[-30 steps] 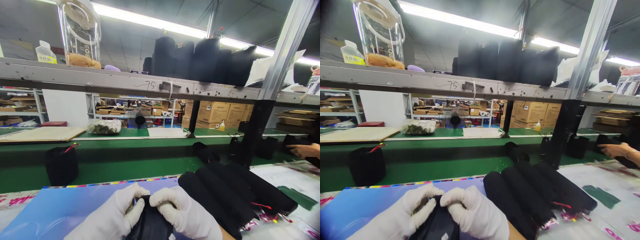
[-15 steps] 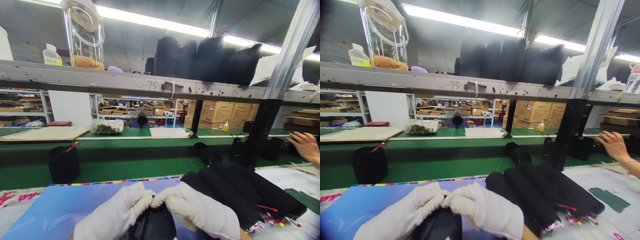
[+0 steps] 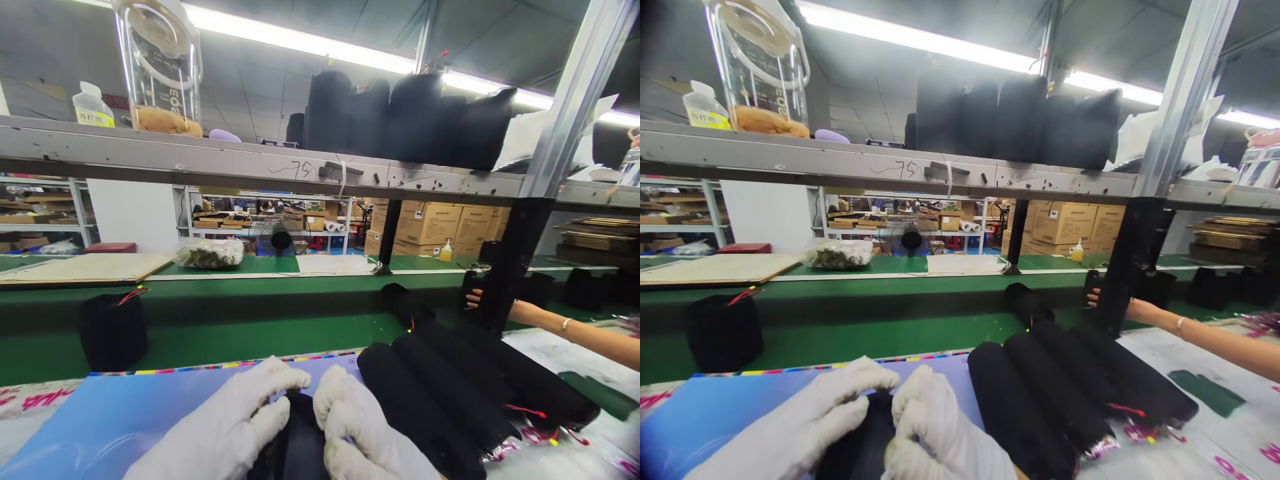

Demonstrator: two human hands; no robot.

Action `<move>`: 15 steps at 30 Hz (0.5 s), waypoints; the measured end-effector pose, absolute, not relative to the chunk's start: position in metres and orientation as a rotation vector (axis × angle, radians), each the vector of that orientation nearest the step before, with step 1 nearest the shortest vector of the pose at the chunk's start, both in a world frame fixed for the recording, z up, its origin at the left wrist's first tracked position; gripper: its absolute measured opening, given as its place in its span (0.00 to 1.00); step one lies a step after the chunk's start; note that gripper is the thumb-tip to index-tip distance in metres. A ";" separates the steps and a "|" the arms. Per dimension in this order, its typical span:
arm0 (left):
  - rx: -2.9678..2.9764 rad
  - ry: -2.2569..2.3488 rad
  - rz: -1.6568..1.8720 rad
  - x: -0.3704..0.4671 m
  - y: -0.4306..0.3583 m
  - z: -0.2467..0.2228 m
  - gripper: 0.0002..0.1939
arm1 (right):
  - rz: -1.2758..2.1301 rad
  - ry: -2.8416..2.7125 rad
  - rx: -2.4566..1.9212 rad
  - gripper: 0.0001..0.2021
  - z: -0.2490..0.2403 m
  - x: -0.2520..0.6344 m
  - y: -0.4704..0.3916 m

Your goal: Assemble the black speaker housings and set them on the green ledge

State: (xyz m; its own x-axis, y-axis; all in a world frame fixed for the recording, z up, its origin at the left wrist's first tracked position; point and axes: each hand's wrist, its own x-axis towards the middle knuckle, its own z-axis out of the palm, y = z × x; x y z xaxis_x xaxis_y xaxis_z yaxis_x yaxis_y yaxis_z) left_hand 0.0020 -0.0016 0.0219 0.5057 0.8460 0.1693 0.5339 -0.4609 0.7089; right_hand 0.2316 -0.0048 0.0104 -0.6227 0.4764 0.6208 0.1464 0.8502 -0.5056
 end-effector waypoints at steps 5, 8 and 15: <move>2.116 1.084 0.697 0.010 0.003 0.026 0.14 | 0.658 -2.095 -0.411 0.15 -0.004 0.220 0.000; 2.140 1.150 0.713 0.014 0.007 0.023 0.13 | 0.782 -1.827 -0.373 0.19 -0.004 0.220 0.005; 2.321 1.209 0.822 0.012 0.009 0.013 0.10 | 0.610 -1.995 -0.464 0.20 -0.018 0.227 0.003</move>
